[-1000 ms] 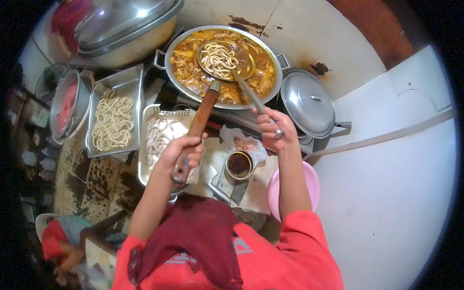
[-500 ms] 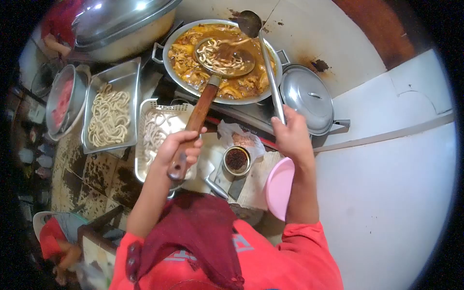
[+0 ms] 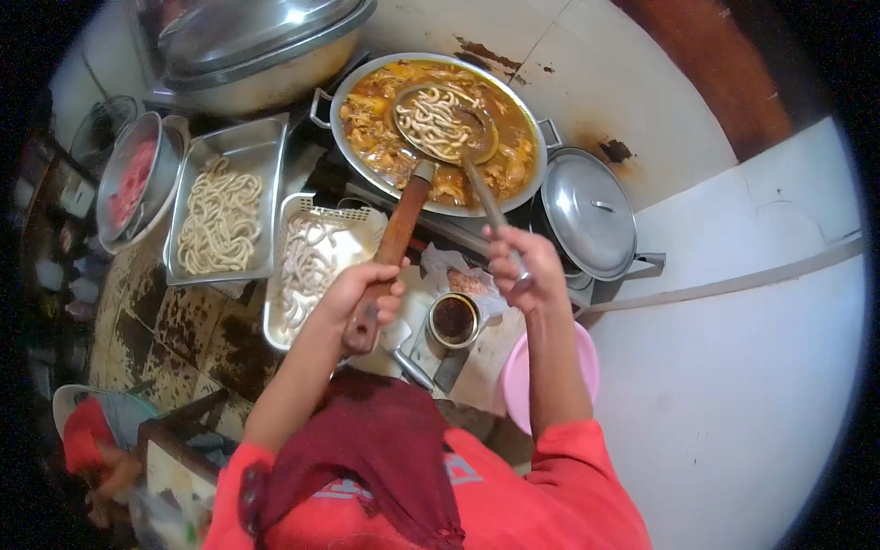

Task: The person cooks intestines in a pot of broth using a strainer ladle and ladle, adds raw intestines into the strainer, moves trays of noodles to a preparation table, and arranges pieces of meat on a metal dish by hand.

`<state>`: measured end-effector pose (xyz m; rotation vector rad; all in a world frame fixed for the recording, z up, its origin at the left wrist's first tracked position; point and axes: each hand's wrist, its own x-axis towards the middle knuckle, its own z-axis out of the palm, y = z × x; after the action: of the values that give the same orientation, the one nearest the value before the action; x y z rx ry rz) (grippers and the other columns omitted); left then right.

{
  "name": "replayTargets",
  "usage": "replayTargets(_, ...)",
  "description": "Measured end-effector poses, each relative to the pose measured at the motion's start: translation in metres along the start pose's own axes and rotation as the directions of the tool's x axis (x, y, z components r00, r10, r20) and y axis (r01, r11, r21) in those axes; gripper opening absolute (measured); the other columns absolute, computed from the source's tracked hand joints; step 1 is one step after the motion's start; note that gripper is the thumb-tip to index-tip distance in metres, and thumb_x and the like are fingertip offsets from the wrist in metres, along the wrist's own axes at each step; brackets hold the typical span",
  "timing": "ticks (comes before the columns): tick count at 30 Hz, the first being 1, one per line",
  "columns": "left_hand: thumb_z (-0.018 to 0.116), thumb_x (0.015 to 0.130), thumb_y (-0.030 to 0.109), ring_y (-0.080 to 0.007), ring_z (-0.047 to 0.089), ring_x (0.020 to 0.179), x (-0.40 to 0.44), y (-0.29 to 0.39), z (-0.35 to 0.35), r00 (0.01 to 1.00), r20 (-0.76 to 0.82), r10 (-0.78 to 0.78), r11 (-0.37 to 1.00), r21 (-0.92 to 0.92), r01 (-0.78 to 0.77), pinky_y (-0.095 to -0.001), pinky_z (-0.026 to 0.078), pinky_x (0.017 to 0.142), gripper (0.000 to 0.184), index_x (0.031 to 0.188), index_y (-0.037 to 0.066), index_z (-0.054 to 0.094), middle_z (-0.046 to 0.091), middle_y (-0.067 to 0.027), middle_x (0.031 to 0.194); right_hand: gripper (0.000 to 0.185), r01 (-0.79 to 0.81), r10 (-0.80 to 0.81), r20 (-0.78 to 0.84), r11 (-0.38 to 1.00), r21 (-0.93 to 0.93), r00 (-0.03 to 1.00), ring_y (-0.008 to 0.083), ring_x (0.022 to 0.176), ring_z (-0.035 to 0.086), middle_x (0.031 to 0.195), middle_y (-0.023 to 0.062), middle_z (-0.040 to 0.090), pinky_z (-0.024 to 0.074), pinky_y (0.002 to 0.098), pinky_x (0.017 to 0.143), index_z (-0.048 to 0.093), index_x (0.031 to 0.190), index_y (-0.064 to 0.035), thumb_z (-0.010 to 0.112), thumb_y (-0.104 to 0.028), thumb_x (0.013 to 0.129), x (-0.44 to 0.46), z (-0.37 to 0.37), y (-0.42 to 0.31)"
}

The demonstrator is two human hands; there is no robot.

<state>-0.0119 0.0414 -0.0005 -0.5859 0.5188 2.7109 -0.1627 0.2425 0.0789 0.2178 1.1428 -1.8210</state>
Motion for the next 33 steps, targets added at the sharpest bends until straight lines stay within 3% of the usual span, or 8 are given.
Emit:
replayTargets(1,0.048,0.085,0.013,-0.0114,0.044,0.05,0.0,0.0,0.0,1.0,0.001,0.001,1.0,0.011,-0.001,-0.024,0.038,0.041,0.024,0.109,0.009,0.046,0.051,-0.0055,0.074,0.024,-0.098,0.066,0.128,0.96,0.261,0.99,0.0032,0.041,0.036,0.064,-0.002,0.044,0.0267,0.0193,0.032,0.048,0.103,0.001,0.045,-0.018,0.09,-0.003,0.0,-0.006)
replayTargets(4,0.048,0.085,0.013,-0.0112,0.044,0.05,-0.003,0.002,0.005,1.0,-0.016,-0.002,1.0,-0.001,0.002,-0.0239,0.038,0.04,0.023,0.108,0.009,0.046,0.051,-0.0058,0.073,0.023,-0.107,0.063,0.174,0.961,0.254,0.983,0.0028,0.039,0.036,0.064,-0.0019,0.044,0.0278,0.0192,0.03,0.047,0.106,0.0016,0.042,-0.016,0.091,-0.017,0.0,-0.018)
replayTargets(14,0.048,0.085,0.013,-0.0104,0.042,0.05,-0.012,0.01,0.012,1.0,-0.02,0.0,1.0,-0.018,0.0,-0.0239,0.037,0.042,0.024,0.109,0.008,0.047,0.05,-0.0066,0.076,0.021,0.211,-0.349,-0.133,0.784,-0.584,0.928,0.0073,0.036,0.041,0.061,0.0026,0.048,0.0309,0.0224,0.028,0.051,0.097,0.0014,0.052,-0.015,0.085,-0.061,0.048,-0.019)
replayTargets(20,0.047,0.086,0.014,-0.0103,0.042,0.05,-0.005,0.005,-0.001,1.0,-0.003,-0.018,0.999,-0.05,0.018,-0.024,0.037,0.042,0.025,0.11,0.008,0.047,0.05,-0.006,0.075,0.023,0.065,-0.463,-0.158,0.428,-0.902,0.872,0.0161,0.039,0.048,0.057,0.0078,0.051,0.0388,0.0295,0.035,0.054,0.096,0.0049,0.054,-0.011,0.08,-0.057,0.056,-0.014)
replayTargets(23,0.047,0.086,0.014,-0.0103,0.042,0.05,-0.004,0.004,-0.007,1.0,0.025,-0.013,0.999,-0.048,0.014,-0.0241,0.037,0.041,0.025,0.111,0.009,0.047,0.05,-0.0059,0.075,0.037,0.008,-0.622,0.091,-0.135,-0.991,0.778,0.0276,0.05,0.056,0.059,0.0143,0.054,0.0461,0.0391,0.051,0.053,0.109,0.0034,0.054,-0.007,0.074,-0.043,0.04,-0.01)
replayTargets(26,0.047,0.086,0.015,-0.0104,0.042,0.05,-0.007,0.004,-0.004,1.0,0.006,-0.005,0.999,-0.034,0.005,-0.0241,0.037,0.041,0.026,0.111,0.009,0.047,0.051,-0.0054,0.074,0.052,-0.057,-0.671,0.302,-0.457,-0.888,0.678,0.036,0.069,0.059,0.073,0.0195,0.059,0.0458,0.0441,0.067,0.051,0.12,-0.0052,0.053,-0.004,0.068,-0.028,0.019,-0.009)
replayTargets(31,0.048,0.086,0.015,-0.0102,0.043,0.05,-0.004,0.003,-0.007,1.0,0.02,-0.019,0.998,-0.051,0.02,-0.024,0.038,0.041,0.027,0.113,0.009,0.048,0.051,-0.0046,0.073,0.054,-0.197,-0.597,0.241,-0.574,-0.795,0.765,0.0375,0.083,0.058,0.094,0.0214,0.06,0.0462,0.0441,0.073,0.051,0.122,-0.012,0.052,-0.004,0.068,-0.044,0.014,-0.019)
replayTargets(33,0.048,0.086,0.016,-0.01,0.043,0.05,-0.005,0.005,-0.008,1.0,0.024,0.003,0.999,-0.04,-0.002,-0.0239,0.037,0.041,0.027,0.113,0.009,0.048,0.052,-0.0042,0.073,0.053,-0.069,-0.586,0.316,-0.541,-0.838,0.746,0.0362,0.088,0.059,0.097,0.0225,0.06,0.0473,0.0398,0.077,0.051,0.122,-0.0093,0.053,-0.003,0.069,-0.062,-0.005,-0.032)
